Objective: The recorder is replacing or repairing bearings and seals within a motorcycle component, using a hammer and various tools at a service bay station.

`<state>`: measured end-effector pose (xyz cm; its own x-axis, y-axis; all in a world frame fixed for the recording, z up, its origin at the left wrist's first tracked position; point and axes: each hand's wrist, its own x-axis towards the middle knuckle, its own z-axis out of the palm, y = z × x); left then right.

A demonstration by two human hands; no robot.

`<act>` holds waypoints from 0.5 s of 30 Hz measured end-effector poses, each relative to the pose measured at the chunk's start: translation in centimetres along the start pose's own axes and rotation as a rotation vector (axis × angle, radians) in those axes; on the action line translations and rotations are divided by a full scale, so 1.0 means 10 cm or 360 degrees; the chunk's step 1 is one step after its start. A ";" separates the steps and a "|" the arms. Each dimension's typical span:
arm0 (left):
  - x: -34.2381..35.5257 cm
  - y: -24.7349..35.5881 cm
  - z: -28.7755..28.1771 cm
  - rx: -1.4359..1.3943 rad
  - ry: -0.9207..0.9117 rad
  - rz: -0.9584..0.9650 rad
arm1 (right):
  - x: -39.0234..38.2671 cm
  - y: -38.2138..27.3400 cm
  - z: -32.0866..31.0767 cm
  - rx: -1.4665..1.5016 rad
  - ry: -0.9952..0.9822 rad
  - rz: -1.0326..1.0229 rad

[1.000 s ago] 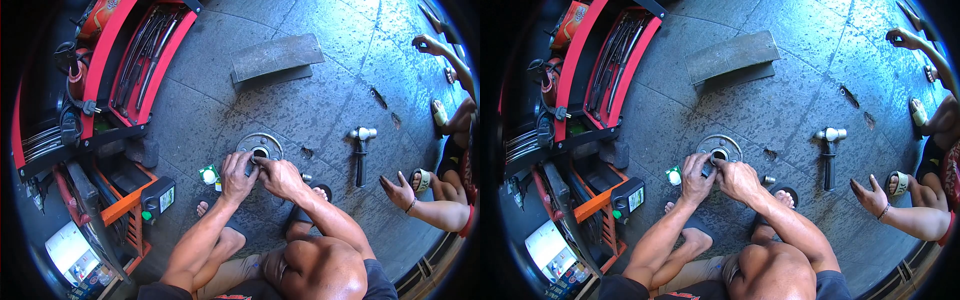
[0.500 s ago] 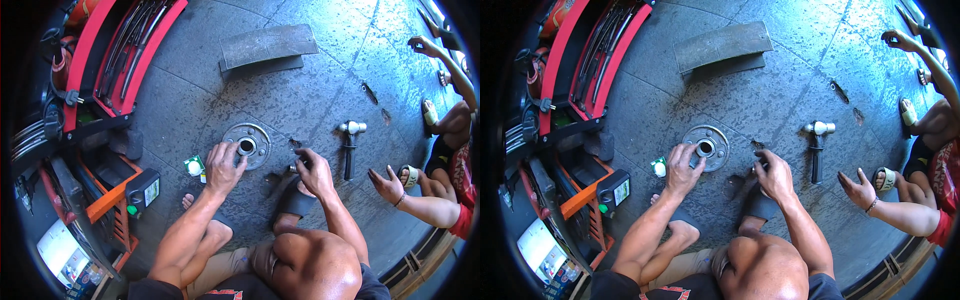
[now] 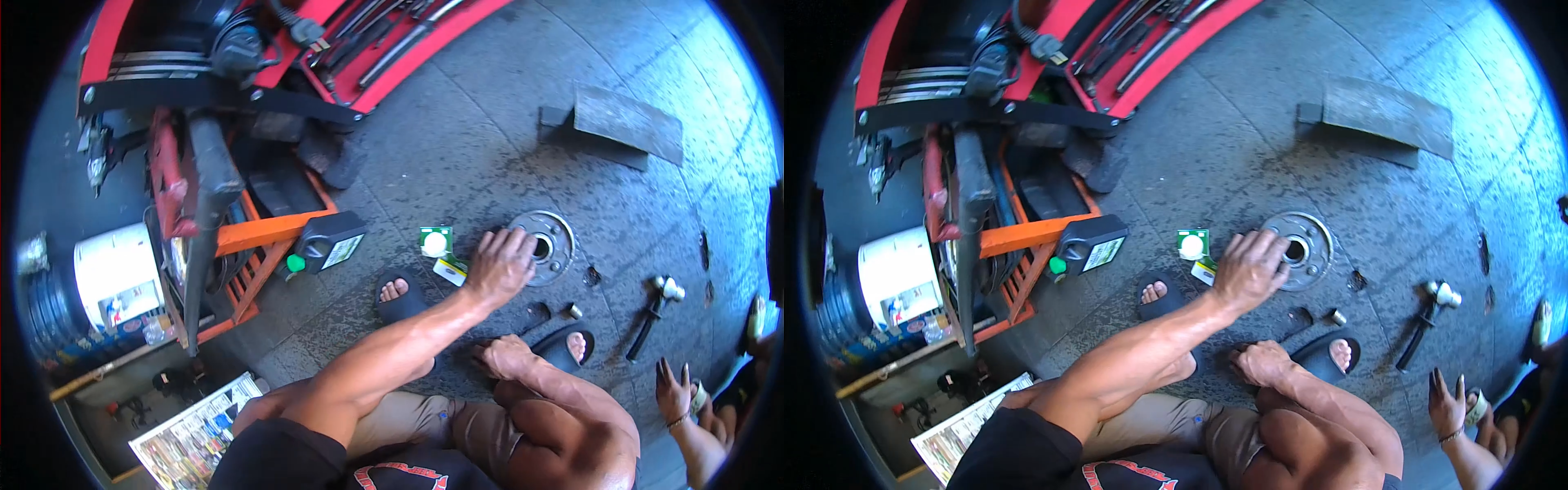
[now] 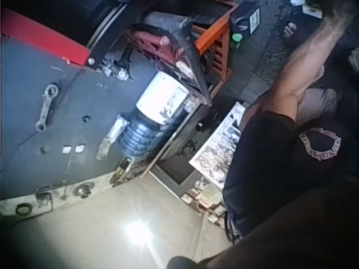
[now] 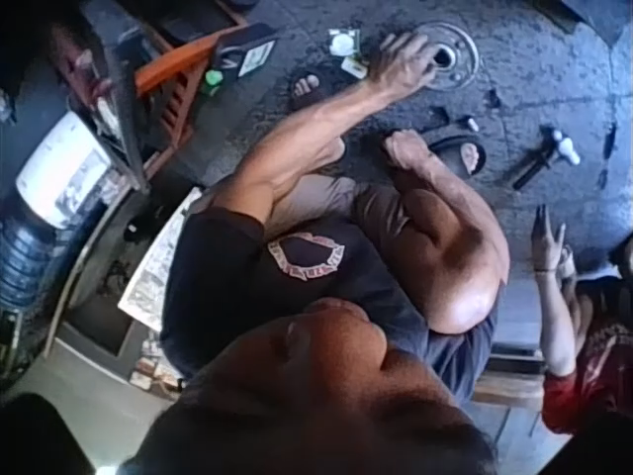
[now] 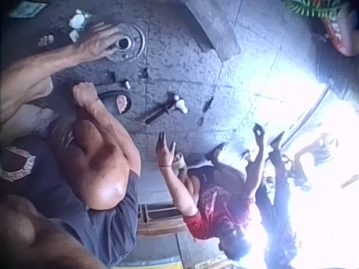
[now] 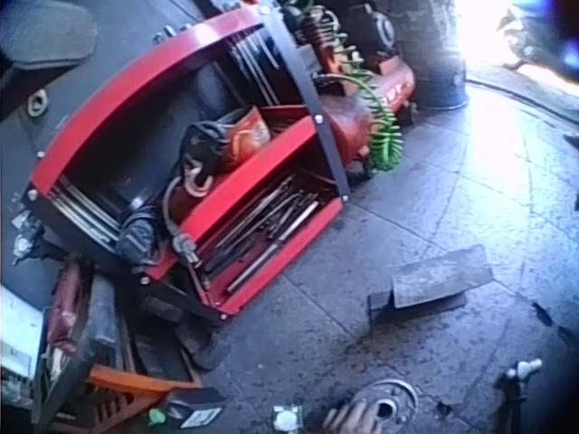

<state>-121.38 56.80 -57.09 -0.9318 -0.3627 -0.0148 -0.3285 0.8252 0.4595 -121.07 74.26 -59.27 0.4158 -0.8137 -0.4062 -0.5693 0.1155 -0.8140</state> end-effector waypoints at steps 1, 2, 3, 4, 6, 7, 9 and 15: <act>-0.01 0.01 -0.01 -0.0025 -0.0079 -0.0045 | 0.07 0.00 -0.01 -0.0080 -0.0238 0.0007; -0.01 0.03 -0.01 -0.0022 -0.0049 -0.0060 | 0.10 0.00 -0.02 -0.0105 -0.0199 0.0010; -0.01 0.06 -0.02 -0.0023 0.0052 -0.0077 | 0.12 0.01 -0.02 -0.0123 -0.0224 0.0047; -0.01 0.11 -0.04 -0.0058 0.0003 -0.0123 | 0.09 0.03 -0.03 -0.0111 -0.0193 0.0066; -0.02 0.24 -0.08 -0.0223 0.0108 -0.0004 | 0.01 0.08 -0.03 -0.0142 -0.0249 0.0097; -0.09 0.35 -0.11 -0.0329 0.0264 0.0144 | -0.03 0.11 -0.02 -0.0166 -0.0287 0.0117; -0.28 0.67 -0.22 -0.0538 0.0281 0.0280 | -0.14 0.18 0.01 -0.0207 -0.0372 0.0141; -1.13 0.38 -0.54 -0.0723 -0.0400 0.0401 | -0.30 0.31 0.00 -0.0256 -0.0543 0.0195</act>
<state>-111.27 61.67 -50.40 -0.9990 -0.0193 -0.0409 -0.0445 0.5837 0.8107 -124.09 77.08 -60.54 0.5343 -0.5601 -0.6331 -0.7220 0.0872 -0.6864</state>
